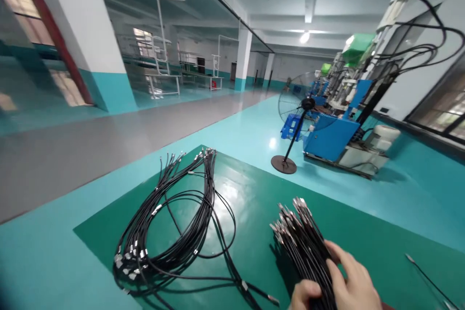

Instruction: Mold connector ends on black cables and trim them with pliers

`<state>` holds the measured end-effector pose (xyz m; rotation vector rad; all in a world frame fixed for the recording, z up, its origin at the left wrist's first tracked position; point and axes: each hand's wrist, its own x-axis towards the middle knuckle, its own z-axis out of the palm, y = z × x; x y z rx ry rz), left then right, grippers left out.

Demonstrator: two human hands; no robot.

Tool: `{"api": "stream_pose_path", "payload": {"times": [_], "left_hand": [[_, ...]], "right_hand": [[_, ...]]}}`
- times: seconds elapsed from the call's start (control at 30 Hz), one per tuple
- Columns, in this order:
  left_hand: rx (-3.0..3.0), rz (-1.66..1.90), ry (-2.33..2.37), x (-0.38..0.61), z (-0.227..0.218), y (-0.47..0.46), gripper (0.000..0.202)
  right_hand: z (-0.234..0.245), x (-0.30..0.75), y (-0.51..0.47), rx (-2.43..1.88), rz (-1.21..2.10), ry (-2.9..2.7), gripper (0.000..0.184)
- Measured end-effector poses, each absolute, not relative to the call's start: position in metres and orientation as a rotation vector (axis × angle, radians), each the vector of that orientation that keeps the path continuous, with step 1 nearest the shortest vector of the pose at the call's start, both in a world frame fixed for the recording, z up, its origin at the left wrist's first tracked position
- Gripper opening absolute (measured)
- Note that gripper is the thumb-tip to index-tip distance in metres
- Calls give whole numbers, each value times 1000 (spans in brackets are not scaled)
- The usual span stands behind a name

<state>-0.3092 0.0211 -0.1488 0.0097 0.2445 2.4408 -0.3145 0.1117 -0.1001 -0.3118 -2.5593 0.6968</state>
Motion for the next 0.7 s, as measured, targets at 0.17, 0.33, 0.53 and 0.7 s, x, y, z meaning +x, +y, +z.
{"api": "stream_pose_path", "payload": {"times": [0.17,0.33,0.53,0.7], "left_hand": [[11,2170,45,-303,-139,3,35],[-98,2221,213,-309,-139,-11,20],[54,2208,226,-307,-123,-19,29],[296,2136,355,-290,-56,-18,40]], "right_hand": [[-59,-308,62,-433,349,-2664,31],[-29,-263,29,-494,288,-2768,30],[-12,-43,26,-690,781,-2488,29],[-57,86,39,-1543,1217,-1393,50]]}}
